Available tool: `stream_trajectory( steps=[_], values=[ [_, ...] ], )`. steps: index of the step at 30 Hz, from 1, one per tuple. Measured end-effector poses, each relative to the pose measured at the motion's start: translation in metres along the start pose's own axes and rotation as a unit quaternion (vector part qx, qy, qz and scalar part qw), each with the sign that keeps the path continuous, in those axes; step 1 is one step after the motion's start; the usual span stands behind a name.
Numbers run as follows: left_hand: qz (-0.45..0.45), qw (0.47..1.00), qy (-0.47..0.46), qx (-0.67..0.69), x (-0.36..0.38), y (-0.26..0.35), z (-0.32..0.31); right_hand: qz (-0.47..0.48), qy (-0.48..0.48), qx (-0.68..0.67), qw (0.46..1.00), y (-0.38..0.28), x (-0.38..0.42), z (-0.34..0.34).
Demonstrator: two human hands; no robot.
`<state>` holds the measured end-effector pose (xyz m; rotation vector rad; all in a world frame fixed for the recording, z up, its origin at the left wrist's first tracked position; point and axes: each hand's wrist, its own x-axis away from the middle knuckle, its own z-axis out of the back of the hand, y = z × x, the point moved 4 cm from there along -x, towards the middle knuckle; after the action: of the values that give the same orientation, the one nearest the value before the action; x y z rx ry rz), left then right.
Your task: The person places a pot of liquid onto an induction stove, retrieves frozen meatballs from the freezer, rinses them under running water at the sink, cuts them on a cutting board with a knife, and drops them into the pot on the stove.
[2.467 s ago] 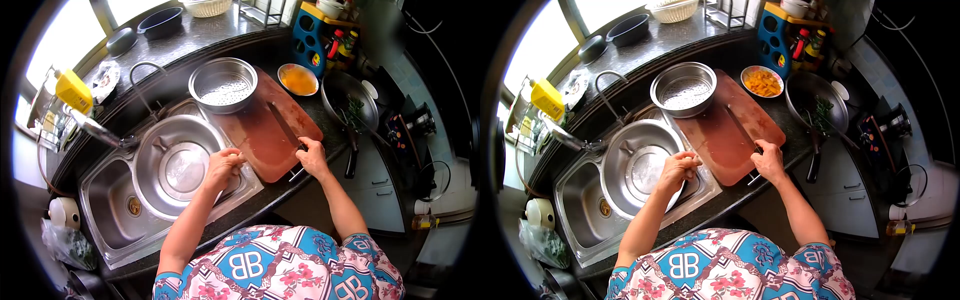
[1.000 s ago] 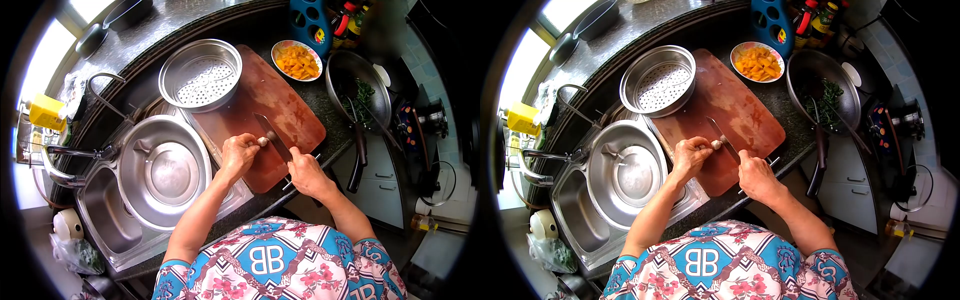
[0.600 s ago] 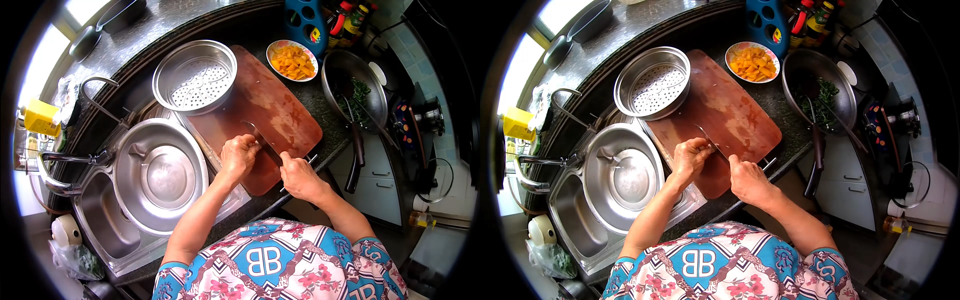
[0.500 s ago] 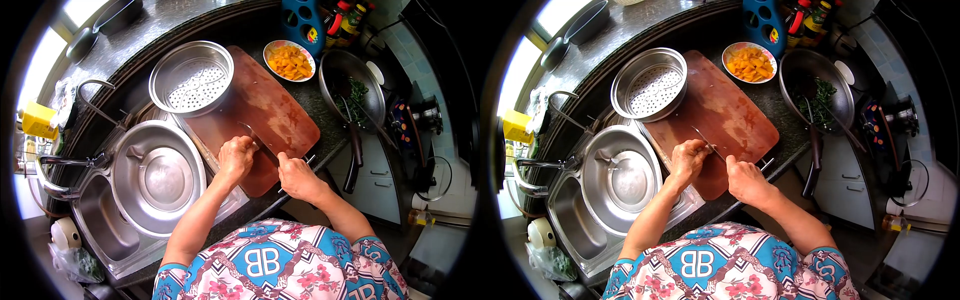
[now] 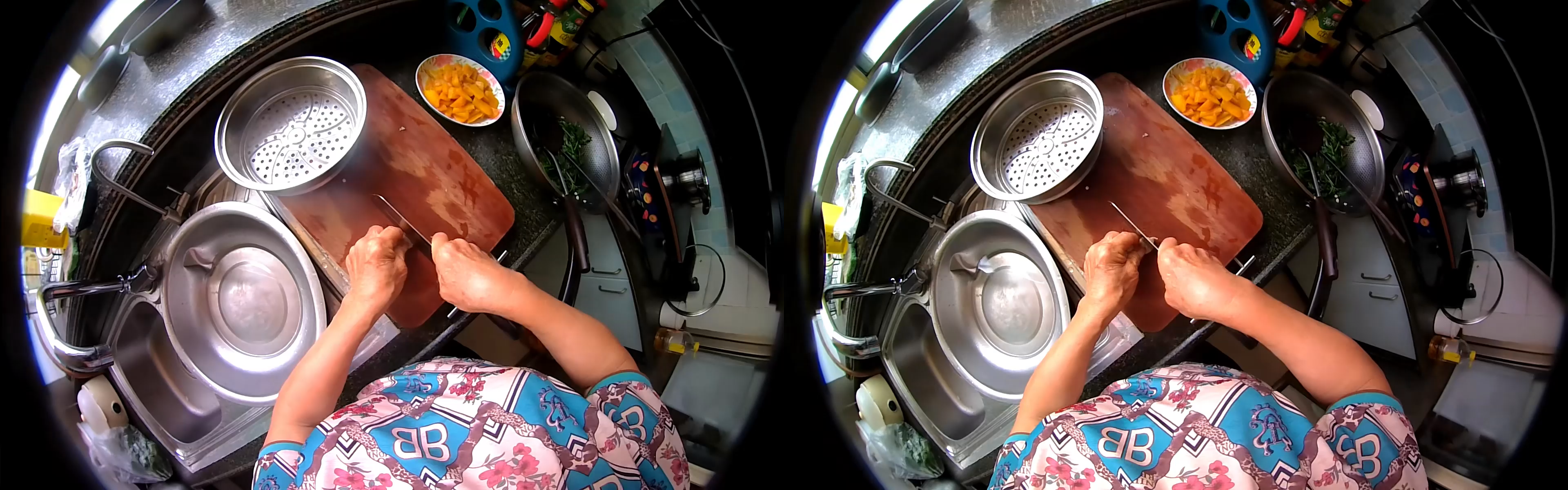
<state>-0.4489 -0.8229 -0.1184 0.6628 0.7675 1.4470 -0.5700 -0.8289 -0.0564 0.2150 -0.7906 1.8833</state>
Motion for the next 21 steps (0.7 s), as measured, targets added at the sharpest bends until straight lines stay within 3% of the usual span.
stream_trajectory(
  steps=[9,10,11,13,16,19,21],
  values=[
    [-0.012,1.0,0.009,0.005,0.003,-0.001,0.001,0.0,0.087,-0.059,0.994,0.017,-0.015,-0.026],
    [-0.004,1.0,0.009,0.012,0.003,-0.002,0.003,0.027,0.095,-0.115,0.989,0.023,-0.012,-0.02],
    [0.006,1.0,0.011,0.019,0.004,-0.004,0.004,0.093,0.11,-0.081,0.986,0.021,-0.004,-0.013],
    [0.0,1.0,-0.001,-0.005,0.001,-0.008,0.006,0.039,0.145,-0.147,0.978,0.025,0.004,-0.004],
    [0.089,0.984,-0.028,0.154,0.0,-0.024,0.006,0.048,0.159,-0.141,0.976,0.02,0.015,0.004],
    [0.257,0.872,-0.062,0.411,0.006,-0.027,0.028,0.066,0.121,-0.165,0.977,0.012,0.024,-0.002],
    [0.256,0.862,-0.051,0.434,0.009,-0.031,0.031,0.048,0.096,-0.185,0.977,0.005,0.026,-0.009]
  ],
)
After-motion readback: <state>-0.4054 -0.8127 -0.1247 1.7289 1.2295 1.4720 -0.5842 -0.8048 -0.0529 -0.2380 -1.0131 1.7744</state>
